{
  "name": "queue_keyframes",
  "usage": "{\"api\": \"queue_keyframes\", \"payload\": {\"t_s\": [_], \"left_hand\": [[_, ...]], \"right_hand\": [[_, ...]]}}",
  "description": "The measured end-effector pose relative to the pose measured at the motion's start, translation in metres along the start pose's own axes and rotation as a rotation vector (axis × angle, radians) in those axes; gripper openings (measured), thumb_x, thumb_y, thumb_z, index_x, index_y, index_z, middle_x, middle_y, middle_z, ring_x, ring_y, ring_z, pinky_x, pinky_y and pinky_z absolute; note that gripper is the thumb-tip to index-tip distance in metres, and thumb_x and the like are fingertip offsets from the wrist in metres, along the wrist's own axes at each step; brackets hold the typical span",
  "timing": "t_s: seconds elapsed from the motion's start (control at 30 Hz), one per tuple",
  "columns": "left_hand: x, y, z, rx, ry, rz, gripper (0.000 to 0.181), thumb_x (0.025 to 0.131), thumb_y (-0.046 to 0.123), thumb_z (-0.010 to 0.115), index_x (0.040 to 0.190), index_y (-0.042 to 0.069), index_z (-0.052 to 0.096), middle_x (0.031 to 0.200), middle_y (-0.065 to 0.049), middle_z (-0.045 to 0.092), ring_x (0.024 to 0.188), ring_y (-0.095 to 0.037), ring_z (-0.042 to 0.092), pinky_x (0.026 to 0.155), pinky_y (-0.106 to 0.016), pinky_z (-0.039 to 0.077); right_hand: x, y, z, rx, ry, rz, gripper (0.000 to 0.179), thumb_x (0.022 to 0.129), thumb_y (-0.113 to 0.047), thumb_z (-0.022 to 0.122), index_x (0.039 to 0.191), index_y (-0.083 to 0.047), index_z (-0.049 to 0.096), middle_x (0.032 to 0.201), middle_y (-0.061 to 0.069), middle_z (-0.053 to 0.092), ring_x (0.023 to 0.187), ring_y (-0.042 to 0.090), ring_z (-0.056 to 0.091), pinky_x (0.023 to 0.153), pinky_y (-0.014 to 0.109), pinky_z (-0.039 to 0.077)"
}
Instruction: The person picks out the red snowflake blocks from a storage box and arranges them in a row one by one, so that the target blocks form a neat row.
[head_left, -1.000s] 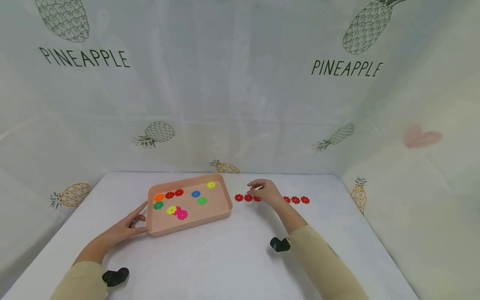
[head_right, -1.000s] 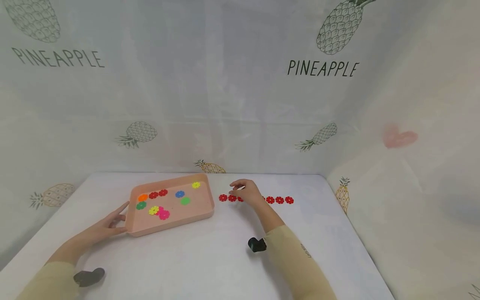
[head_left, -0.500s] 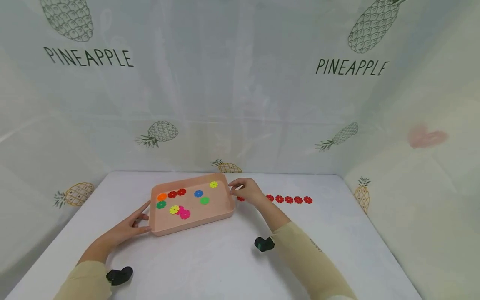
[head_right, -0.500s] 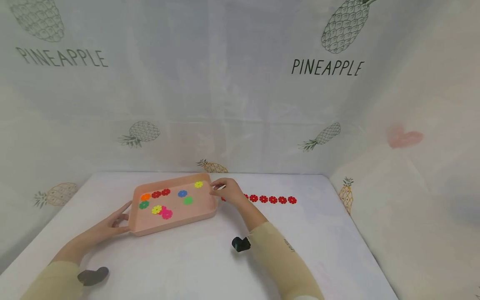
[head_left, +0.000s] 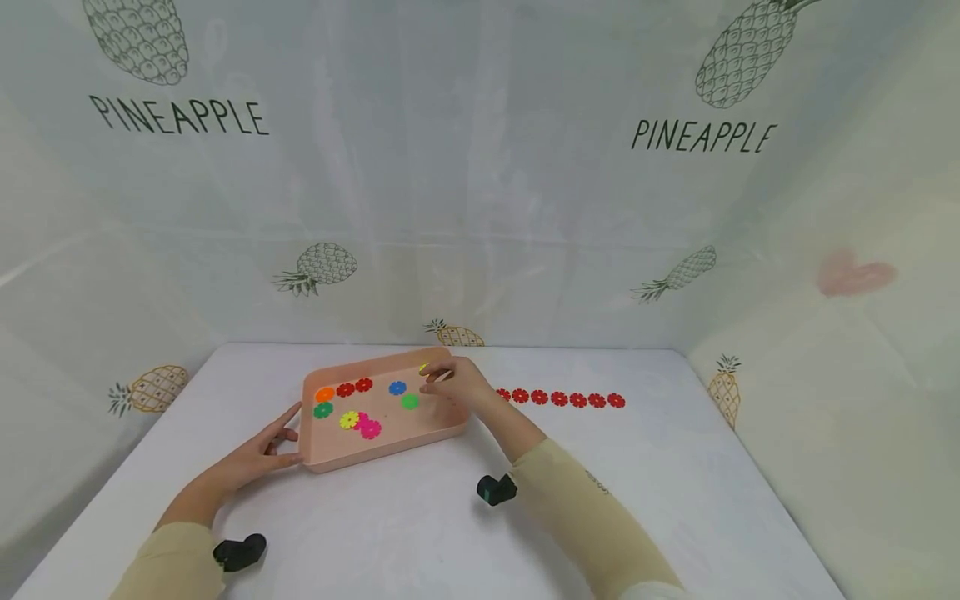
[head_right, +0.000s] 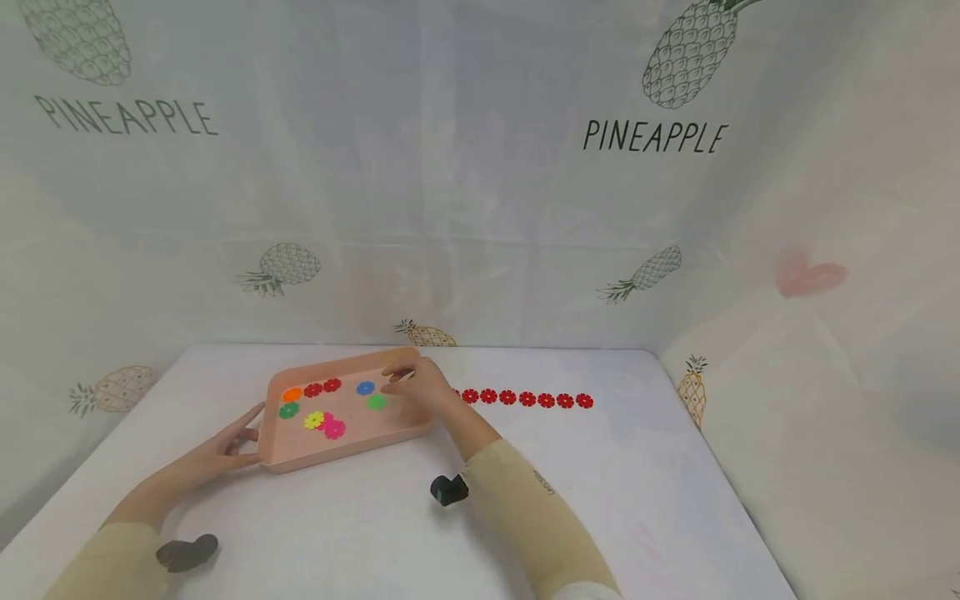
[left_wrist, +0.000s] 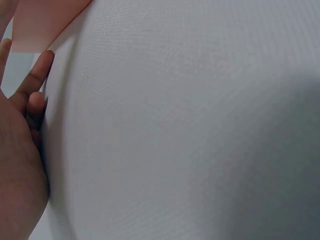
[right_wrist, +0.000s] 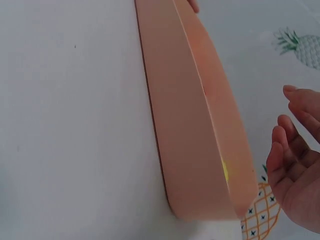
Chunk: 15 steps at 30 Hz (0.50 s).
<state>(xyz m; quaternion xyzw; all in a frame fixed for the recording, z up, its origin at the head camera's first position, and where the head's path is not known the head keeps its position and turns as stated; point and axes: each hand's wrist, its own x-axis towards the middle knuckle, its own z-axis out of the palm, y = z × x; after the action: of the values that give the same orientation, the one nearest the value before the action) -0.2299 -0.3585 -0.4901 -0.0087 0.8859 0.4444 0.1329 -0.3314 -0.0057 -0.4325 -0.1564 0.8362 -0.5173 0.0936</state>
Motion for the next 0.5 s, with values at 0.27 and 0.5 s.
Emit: {"api": "queue_keyframes", "payload": {"t_s": [0.27, 0.5], "left_hand": [[0.000, 0.000, 0.002, 0.007, 0.011, 0.029, 0.100, 0.086, 0.036, 0.074, 0.157, 0.015, 0.007, 0.125, -0.019, 0.042, 0.096, -0.027, 0.036, 0.072, -0.038, 0.036], [0.001, -0.002, 0.000, 0.003, 0.005, 0.028, 0.099, 0.086, 0.036, 0.074, 0.157, 0.015, 0.008, 0.126, -0.019, 0.042, 0.098, -0.028, 0.037, 0.073, -0.038, 0.037]], "right_hand": [[0.007, -0.008, 0.026, 0.059, -0.071, -0.042, 0.026, 0.084, -0.012, 0.078, 0.107, -0.003, 0.072, 0.089, 0.000, 0.063, 0.082, 0.014, 0.056, 0.067, 0.027, 0.051], [0.011, -0.021, 0.045, -0.017, -0.056, 0.020, 0.026, 0.085, -0.018, 0.077, 0.109, -0.011, 0.073, 0.089, -0.006, 0.063, 0.083, 0.013, 0.056, 0.072, 0.033, 0.053]]}}
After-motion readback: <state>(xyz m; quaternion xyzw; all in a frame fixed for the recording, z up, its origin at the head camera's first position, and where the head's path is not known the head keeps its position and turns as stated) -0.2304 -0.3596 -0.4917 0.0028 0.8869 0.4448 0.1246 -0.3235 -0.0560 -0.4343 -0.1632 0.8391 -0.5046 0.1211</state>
